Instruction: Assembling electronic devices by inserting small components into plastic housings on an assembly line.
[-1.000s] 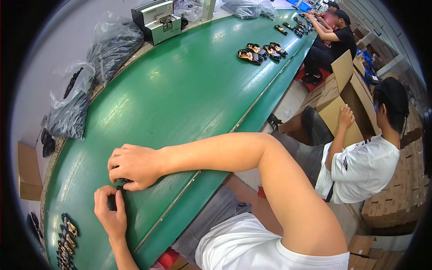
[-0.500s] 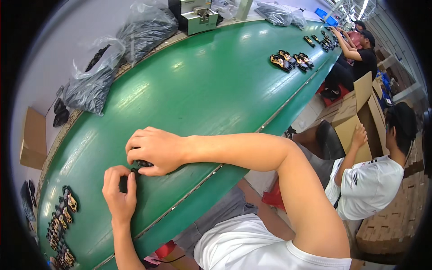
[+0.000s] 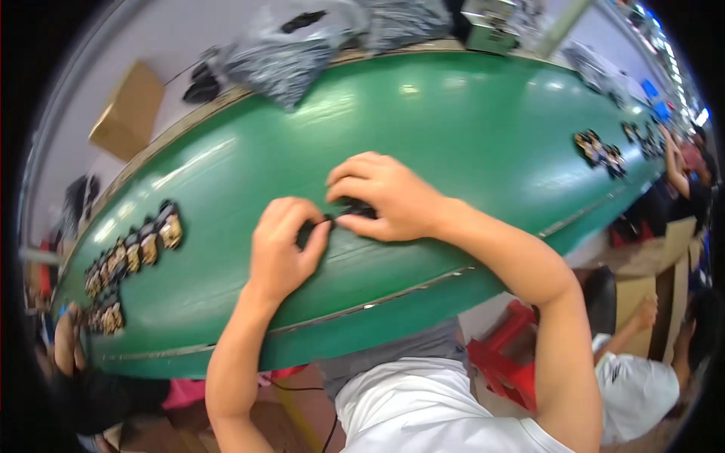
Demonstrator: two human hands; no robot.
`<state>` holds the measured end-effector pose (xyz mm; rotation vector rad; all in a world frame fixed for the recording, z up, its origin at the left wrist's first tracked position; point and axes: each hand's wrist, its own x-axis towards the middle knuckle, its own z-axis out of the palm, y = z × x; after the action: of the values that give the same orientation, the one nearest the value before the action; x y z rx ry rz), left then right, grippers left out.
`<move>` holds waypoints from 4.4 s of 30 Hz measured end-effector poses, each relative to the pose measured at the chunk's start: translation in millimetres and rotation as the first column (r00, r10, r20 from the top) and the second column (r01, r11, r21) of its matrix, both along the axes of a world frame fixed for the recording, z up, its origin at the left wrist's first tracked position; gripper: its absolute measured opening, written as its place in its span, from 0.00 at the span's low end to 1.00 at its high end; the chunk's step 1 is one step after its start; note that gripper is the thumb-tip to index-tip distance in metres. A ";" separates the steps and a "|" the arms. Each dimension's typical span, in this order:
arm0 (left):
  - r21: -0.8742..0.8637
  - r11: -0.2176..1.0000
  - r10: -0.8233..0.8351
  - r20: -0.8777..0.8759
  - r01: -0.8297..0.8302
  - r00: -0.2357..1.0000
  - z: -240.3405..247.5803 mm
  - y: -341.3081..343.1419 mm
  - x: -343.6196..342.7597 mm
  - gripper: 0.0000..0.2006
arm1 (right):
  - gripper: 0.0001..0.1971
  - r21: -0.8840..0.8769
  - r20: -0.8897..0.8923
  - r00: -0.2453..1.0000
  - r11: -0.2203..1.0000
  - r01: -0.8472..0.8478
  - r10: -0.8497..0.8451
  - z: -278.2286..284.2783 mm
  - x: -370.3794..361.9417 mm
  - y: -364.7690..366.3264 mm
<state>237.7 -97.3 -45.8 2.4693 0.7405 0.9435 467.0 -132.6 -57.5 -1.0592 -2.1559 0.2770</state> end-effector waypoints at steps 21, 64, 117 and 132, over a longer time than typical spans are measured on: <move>-0.009 1.000 -0.027 -0.234 0.026 0.972 -14.8 3.4 -13.6 0.62 | 0.60 -0.240 0.108 0.982 0.963 -0.126 0.155 12.8 3.2 8.7; 0.011 0.998 -0.062 -0.062 0.062 0.996 -32.5 0.4 -12.1 0.49 | 0.46 -0.273 0.120 0.991 0.962 -0.017 0.052 21.0 -2.9 -1.9; 0.074 0.992 -0.106 0.024 0.104 0.994 -23.0 -6.4 -25.5 0.17 | 0.21 -0.273 -0.015 0.998 0.960 0.061 -0.067 42.3 -25.6 -9.2; 0.093 0.992 -0.096 0.065 0.090 0.993 -27.0 -4.4 -28.5 0.16 | 0.14 -0.269 -0.004 0.998 0.961 0.061 -0.065 42.5 -28.5 -5.8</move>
<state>209.2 -101.7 -72.8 2.5104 0.5663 1.0422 438.5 -138.4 -15.0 -1.2709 -2.1093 0.5581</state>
